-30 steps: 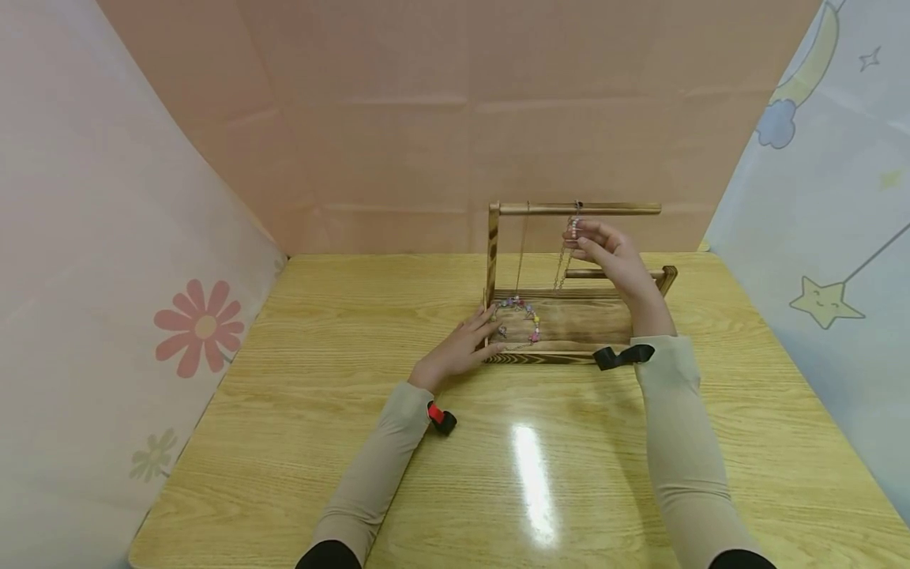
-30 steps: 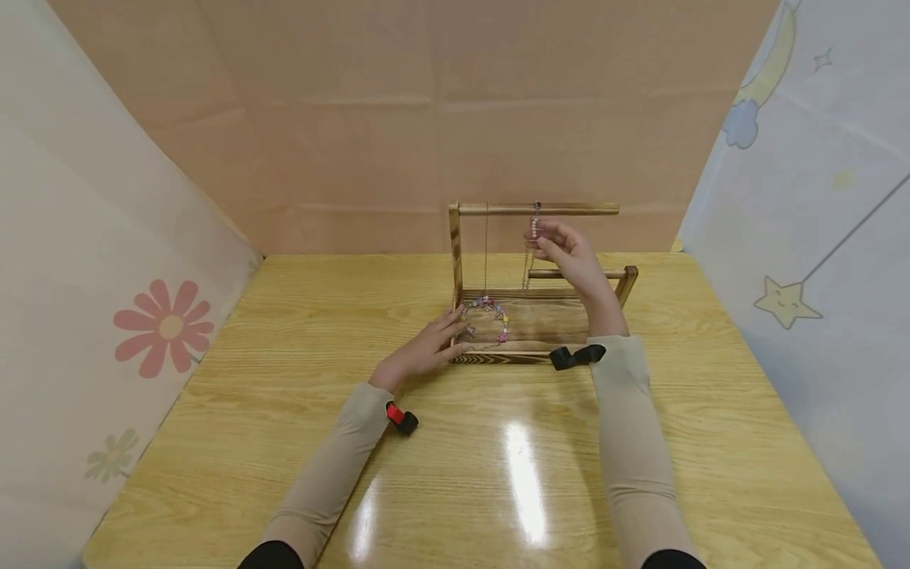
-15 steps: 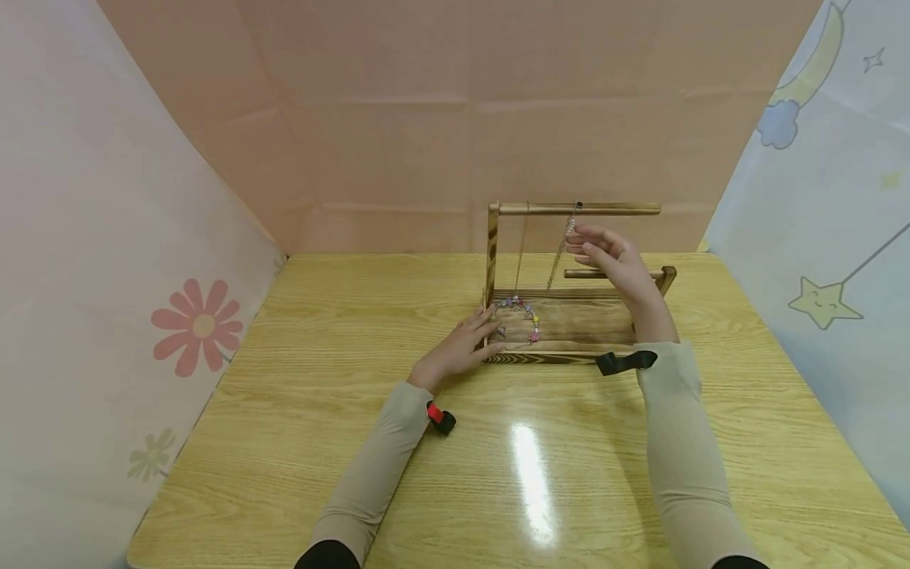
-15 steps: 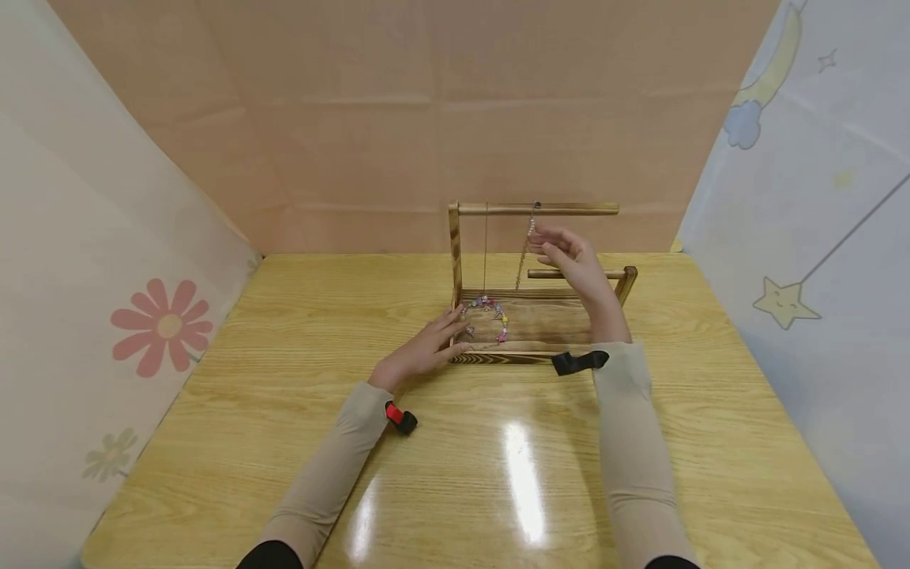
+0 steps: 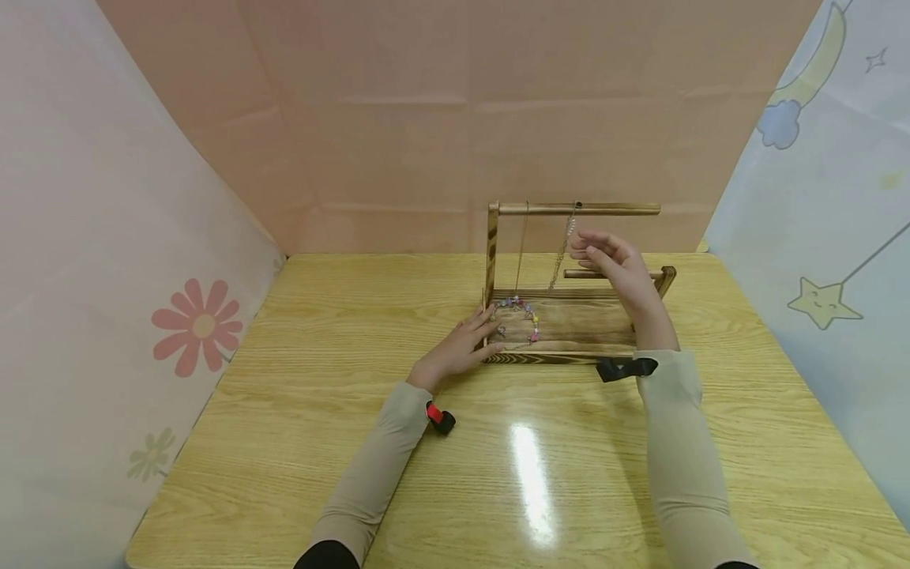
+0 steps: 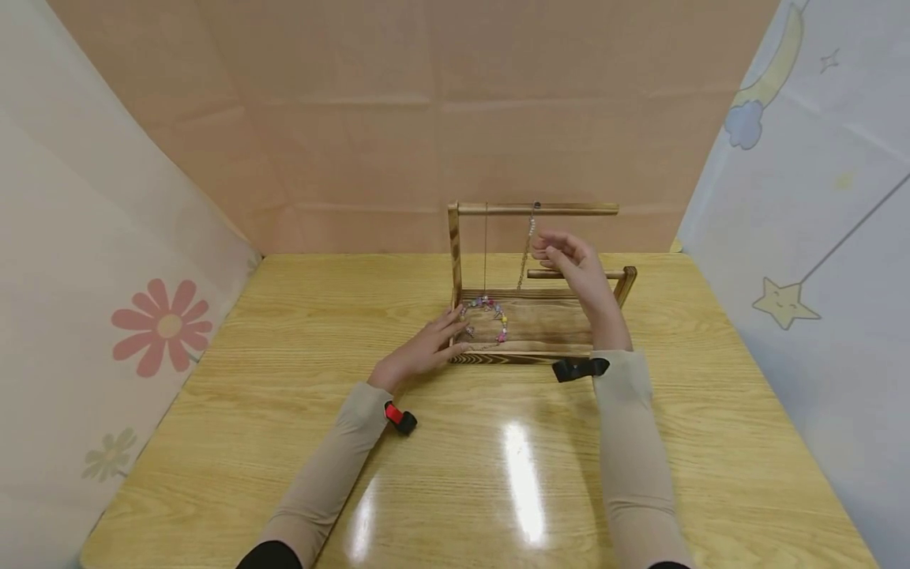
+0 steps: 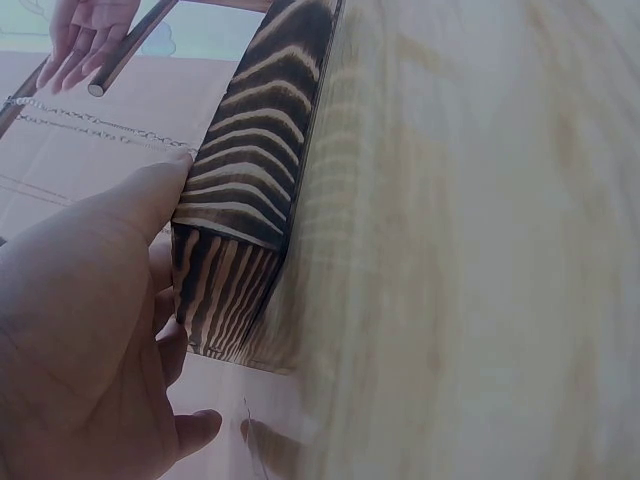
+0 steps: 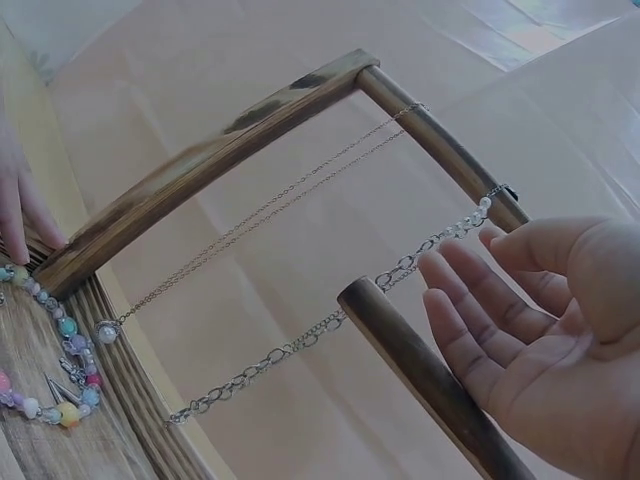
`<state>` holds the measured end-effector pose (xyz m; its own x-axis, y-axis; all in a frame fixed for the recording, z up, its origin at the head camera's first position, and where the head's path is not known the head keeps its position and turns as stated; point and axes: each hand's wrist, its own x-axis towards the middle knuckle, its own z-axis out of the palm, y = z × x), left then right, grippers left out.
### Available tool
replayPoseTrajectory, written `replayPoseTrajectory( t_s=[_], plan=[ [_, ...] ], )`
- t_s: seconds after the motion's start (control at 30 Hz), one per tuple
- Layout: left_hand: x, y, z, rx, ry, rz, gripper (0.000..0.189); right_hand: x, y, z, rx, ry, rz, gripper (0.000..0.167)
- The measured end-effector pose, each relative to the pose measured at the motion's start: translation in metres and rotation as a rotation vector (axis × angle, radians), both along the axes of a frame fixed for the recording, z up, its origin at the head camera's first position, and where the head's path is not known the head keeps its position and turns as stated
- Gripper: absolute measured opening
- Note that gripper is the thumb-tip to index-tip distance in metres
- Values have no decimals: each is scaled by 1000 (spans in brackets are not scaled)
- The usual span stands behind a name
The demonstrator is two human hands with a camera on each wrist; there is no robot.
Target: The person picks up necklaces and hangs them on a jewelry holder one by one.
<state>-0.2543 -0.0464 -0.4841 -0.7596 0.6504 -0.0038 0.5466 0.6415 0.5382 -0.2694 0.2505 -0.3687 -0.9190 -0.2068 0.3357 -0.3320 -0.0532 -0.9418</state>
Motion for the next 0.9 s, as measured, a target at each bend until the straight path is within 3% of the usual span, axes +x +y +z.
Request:
replayPoseTrajectory(
  t_s=[0.37, 0.63, 0.9],
  plan=[
    [0, 1, 1, -9, 3, 1, 60, 3, -1, -5, -44, 34, -18, 31],
    [0, 1, -1, -8, -5, 9, 59, 7, 0, -10, -66, 13, -13, 29],
    [0, 0, -1, -6, -9, 10, 59, 10, 0, -17, -41, 12, -3, 28]
  ],
)
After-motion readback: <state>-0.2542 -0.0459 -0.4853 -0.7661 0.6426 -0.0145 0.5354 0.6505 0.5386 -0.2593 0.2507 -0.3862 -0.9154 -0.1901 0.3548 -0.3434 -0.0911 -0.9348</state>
